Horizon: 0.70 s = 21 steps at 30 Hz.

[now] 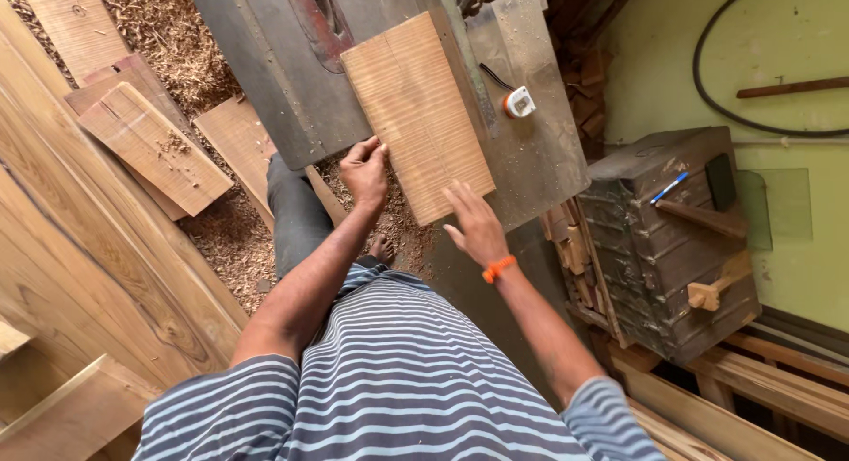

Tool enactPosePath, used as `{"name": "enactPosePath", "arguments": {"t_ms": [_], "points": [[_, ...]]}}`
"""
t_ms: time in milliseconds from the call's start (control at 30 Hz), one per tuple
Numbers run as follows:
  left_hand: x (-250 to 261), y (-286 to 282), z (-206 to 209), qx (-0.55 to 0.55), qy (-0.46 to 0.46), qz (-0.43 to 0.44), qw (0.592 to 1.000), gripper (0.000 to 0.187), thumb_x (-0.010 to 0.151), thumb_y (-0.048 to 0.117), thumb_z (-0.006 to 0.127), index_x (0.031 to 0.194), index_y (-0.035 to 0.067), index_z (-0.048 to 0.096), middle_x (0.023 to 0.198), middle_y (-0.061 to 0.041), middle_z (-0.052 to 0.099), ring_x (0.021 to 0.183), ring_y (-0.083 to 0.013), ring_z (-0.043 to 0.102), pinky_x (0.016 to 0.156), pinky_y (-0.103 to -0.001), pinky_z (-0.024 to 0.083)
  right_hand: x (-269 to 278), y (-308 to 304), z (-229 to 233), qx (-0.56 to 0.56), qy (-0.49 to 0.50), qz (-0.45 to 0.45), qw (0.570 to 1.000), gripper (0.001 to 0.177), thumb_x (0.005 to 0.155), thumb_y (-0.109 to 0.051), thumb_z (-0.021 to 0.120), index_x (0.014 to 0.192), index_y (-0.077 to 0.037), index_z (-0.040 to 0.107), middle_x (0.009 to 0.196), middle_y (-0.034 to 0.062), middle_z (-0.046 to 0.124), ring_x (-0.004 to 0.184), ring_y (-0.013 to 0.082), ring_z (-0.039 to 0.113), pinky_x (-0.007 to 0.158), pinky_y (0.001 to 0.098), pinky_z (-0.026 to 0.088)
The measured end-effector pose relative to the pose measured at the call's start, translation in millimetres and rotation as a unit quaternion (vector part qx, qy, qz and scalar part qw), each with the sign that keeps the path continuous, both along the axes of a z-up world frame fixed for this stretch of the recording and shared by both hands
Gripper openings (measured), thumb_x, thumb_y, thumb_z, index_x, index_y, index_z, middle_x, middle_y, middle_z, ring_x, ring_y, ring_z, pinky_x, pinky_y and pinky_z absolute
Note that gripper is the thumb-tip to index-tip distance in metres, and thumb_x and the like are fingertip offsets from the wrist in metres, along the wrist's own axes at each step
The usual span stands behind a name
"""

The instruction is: The person uses a table saw to cut multiple wooden planks into smaller pieces. They feed the wood through the saw blade, measure the cut pieces with a tape measure, and stack the finished pieces on the floor.

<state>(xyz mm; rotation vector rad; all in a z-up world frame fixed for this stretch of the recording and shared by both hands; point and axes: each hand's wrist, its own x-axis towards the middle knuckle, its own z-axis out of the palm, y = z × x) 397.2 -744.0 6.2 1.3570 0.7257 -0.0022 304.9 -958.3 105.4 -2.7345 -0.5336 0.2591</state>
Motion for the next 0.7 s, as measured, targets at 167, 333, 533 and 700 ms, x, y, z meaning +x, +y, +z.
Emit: {"name": "enactPosePath", "arguments": {"t_ms": [167,333,533,700], "points": [[4,1,1,0.060,-0.008,0.014,0.998,0.021,0.089,0.007,0.075,0.110,0.008,0.078,0.104,-0.008,0.077,0.090,-0.0135,0.075,0.080,-0.027,0.068,43,0,-17,-0.100,-0.018,0.095,0.990,0.097,0.074,-0.013,0.085,0.158,-0.009,0.036,0.165,0.0196,0.030,0.150,0.0388,0.034,0.124,0.0462,0.032],[17,11,3,0.040,-0.015,0.009,0.999,0.013,0.092,0.009,0.074,0.104,0.008,0.080,0.096,-0.007,0.080,0.081,-0.0124,0.074,0.075,-0.027,0.065,51,-3,-30,-0.127,-0.042,0.125,0.983,0.092,0.080,-0.013,0.080,0.159,-0.009,0.034,0.166,0.0213,0.029,0.150,0.0403,0.034,0.124,0.0462,0.031],[39,20,-1,0.032,-0.029,0.036,0.998,0.012,0.089,0.008,0.076,0.100,0.006,0.080,0.092,-0.006,0.081,0.078,-0.0103,0.075,0.074,-0.025,0.067,70,5,-31,-0.138,-0.037,0.140,0.980,0.087,0.082,-0.010,0.074,0.159,-0.005,0.033,0.164,0.0232,0.031,0.149,0.0403,0.036,0.123,0.0457,0.032],[61,27,0,0.030,-0.025,0.039,0.998,0.009,0.090,0.008,0.076,0.098,0.006,0.080,0.090,-0.007,0.080,0.076,-0.0113,0.075,0.071,-0.027,0.067,91,13,-27,-0.135,-0.059,0.148,0.978,0.085,0.084,-0.007,0.073,0.159,-0.004,0.033,0.165,0.0214,0.032,0.151,0.0391,0.036,0.124,0.0447,0.033]]}}
